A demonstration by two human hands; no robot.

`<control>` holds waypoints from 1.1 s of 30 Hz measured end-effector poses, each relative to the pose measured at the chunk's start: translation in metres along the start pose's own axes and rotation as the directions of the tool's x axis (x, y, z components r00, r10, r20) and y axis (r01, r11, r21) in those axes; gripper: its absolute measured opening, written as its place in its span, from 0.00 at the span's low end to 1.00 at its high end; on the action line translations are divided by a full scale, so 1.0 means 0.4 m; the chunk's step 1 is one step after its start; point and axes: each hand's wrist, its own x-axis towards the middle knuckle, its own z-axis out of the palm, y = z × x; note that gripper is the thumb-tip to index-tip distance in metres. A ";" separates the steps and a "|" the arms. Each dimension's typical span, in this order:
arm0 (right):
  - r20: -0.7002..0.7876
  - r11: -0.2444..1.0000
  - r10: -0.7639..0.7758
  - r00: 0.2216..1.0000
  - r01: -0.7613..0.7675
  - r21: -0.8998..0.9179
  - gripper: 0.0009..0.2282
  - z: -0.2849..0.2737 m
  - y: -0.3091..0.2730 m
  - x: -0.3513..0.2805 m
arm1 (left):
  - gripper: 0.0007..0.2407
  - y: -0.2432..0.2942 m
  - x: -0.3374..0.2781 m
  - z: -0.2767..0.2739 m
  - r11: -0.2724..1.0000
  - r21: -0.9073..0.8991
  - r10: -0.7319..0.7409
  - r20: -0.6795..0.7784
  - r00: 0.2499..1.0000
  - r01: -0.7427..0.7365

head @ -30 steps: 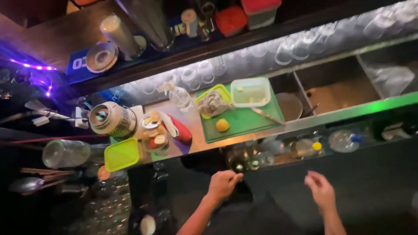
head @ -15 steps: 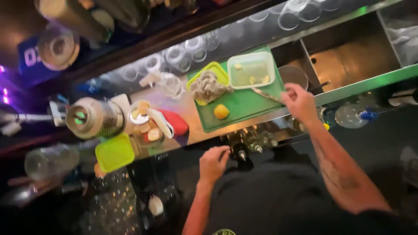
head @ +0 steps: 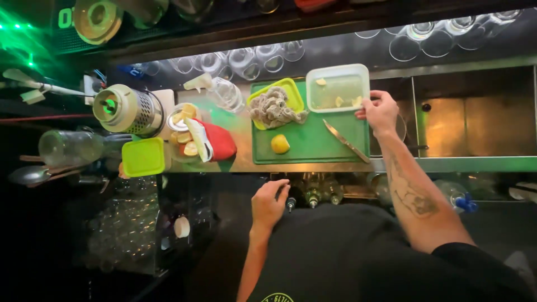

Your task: The person slices lemons into wedges on a green cutting board using a knife. They repeatedly cut the fruit and transfer the pieces into a white container filled with water.

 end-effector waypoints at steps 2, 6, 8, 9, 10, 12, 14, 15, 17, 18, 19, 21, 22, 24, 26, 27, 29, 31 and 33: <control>0.072 1.000 -0.004 0.997 0.005 -0.021 0.14 -0.006 0.035 0.025 | 0.04 -0.020 -0.001 0.027 0.999 -0.028 -0.047 -0.038 0.998 0.046; 0.038 0.815 -0.278 0.960 0.257 -0.520 0.12 -0.059 0.055 -0.041 | 0.04 -0.066 0.080 0.044 0.994 -0.064 -0.098 -0.090 0.991 0.092; 0.356 0.570 -0.349 0.867 0.498 -0.654 0.12 -0.067 0.102 -0.099 | 0.11 -0.093 0.122 0.059 0.998 -0.057 -0.007 -0.097 0.995 0.001; 0.367 0.571 -0.337 0.867 0.498 -0.652 0.12 -0.068 0.107 -0.127 | 0.11 -0.106 0.139 0.080 0.998 -0.054 -0.022 -0.092 0.996 0.017; 0.441 0.491 -0.275 0.855 0.519 -0.700 0.13 -0.067 0.109 -0.153 | 0.17 -0.122 0.163 0.100 0.998 -0.060 0.021 -0.042 0.999 -0.023; 0.505 0.408 -0.206 0.838 0.542 -0.734 0.15 -0.070 0.135 -0.179 | 0.24 -0.168 0.192 0.154 0.996 -0.067 0.066 0.009 0.998 -0.066; 0.501 0.378 -0.231 0.834 0.552 -0.743 0.09 -0.080 0.183 -0.185 | 0.27 -0.225 0.201 0.224 1.000 0.005 0.000 0.108 0.994 0.000; 0.499 0.381 -0.229 0.836 0.549 -0.744 0.09 -0.088 0.180 -0.199 | 0.27 -0.226 0.193 0.229 1.000 0.006 0.001 0.111 0.994 -0.002; 0.512 0.385 -0.221 0.830 0.557 -0.736 0.07 -0.106 0.166 -0.208 | 0.30 -0.224 0.210 0.249 0.998 -0.044 -0.034 0.018 0.999 0.034; 0.492 0.381 -0.232 0.839 0.544 -0.748 0.07 -0.112 0.149 -0.218 | 0.30 -0.195 0.214 0.262 0.998 -0.054 -0.010 0.020 1.000 0.011; 0.453 0.438 -0.153 0.878 0.471 -0.766 0.09 -0.120 0.134 -0.228 | 0.31 -0.165 0.216 0.276 0.991 -0.135 -0.004 -0.016 1.000 0.001; 0.399 0.488 -0.064 0.915 0.377 -0.787 0.13 -0.138 0.121 -0.251 | 0.32 -0.115 0.212 0.321 0.974 -0.224 0.006 -0.038 0.999 -0.014; 0.402 0.500 -0.112 0.909 0.401 -0.767 0.13 -0.145 0.122 -0.266 | 0.31 -0.097 0.210 0.349 0.974 -0.222 0.022 -0.051 0.998 -0.033; 0.386 0.512 -0.149 0.911 0.405 -0.758 0.13 -0.157 0.124 -0.289 | 0.29 -0.073 0.205 0.393 0.972 -0.228 0.046 -0.045 0.998 -0.055; 0.470 0.305 -0.372 0.801 0.583 -0.753 0.12 -0.163 0.122 -0.299 | 0.26 -0.065 0.204 0.421 0.976 -0.143 0.161 -0.019 0.987 -0.162; 0.457 0.310 -0.364 0.812 0.568 -0.763 0.12 -0.163 0.107 -0.303 | 0.26 -0.058 0.204 0.414 0.974 -0.150 0.169 -0.003 0.986 -0.168; 0.594 -0.053 -0.524 0.610 0.673 -0.738 0.12 -0.156 0.079 -0.312 | 0.21 -0.052 0.201 0.390 0.967 -0.081 0.239 -0.022 0.971 -0.240; 0.597 -0.043 -0.537 0.596 0.688 -0.725 0.14 -0.150 0.056 -0.320 | 0.20 -0.058 0.204 0.400 0.953 -0.091 0.287 -0.014 0.958 -0.287; 0.607 -0.027 -0.544 0.580 0.710 -0.703 0.16 -0.143 0.070 -0.329 | 0.20 -0.070 0.196 0.403 0.942 -0.095 0.323 0.000 0.947 -0.321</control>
